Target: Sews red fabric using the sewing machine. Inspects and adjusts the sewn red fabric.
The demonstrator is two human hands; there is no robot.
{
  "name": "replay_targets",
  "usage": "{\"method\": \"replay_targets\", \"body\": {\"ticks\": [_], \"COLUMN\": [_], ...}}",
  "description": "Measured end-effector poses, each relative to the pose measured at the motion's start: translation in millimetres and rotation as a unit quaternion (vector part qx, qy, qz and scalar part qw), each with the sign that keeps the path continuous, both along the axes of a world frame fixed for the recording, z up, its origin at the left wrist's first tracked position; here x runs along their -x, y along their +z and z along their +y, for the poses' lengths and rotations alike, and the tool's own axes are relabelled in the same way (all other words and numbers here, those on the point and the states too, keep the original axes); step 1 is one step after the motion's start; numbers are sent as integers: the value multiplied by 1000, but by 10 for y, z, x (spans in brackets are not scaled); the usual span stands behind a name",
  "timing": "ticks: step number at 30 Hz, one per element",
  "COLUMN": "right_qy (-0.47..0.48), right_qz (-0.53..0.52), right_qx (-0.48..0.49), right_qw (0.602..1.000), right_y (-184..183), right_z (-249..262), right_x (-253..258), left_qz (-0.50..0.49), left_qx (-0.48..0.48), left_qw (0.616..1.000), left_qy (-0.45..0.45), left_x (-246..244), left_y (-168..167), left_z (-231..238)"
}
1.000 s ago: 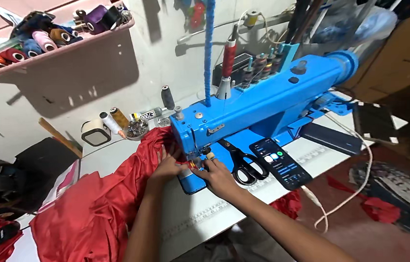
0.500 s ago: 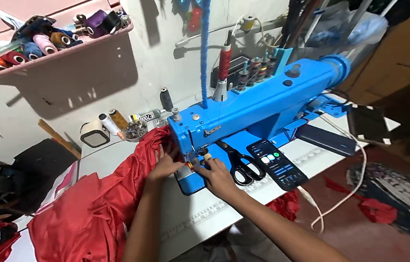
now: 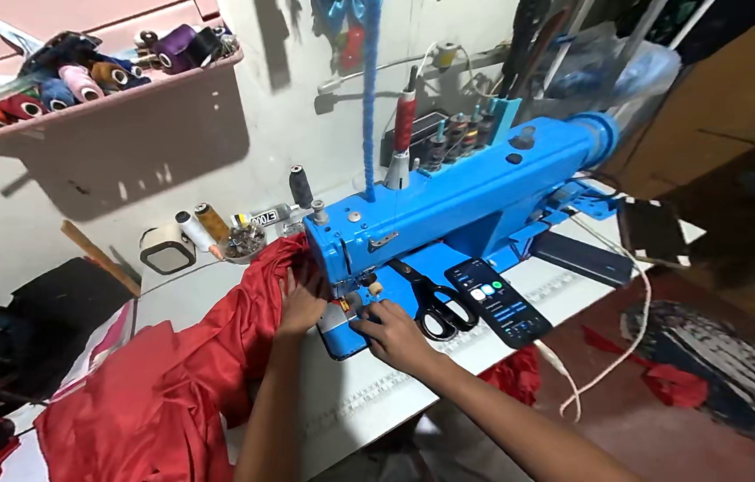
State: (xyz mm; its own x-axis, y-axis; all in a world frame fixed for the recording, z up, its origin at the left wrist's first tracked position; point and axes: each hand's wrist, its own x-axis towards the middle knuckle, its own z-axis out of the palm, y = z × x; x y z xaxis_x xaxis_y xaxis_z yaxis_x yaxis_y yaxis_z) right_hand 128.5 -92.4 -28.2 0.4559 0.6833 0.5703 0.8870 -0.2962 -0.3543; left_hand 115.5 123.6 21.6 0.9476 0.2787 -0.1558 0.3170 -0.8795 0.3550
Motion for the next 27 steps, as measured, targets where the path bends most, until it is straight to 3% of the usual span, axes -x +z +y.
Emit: {"method": "replay_targets", "body": {"ticks": [3,10,16,22,25,27], "right_qy": [-17,-216,-239,-230,-169,-126], "right_qz": [-7,42,87,263,403,523], "right_qx": [-13,37,58,154,61,-46], "right_qw": [1000,975,965,924,898,842], "right_y": [2,184,188,469,600,636], "right_z": [-180,-837,-884,-836,-909,-977], "right_x": [121,129,100,13,90,190], "left_qz": [-36,-164,-201,-263,-298,-317], "left_qx": [4,24,69,114,144,170], "left_qw": [999,986,975,948,926,908], "left_qy": [27,37,65,141,179,216], "left_x": [-18,2,-51,9,85,120], "left_y": [-31,-142,-164,-167,-179,-185], "left_z": [-35,-19,-41,-103,-42,-34]}}
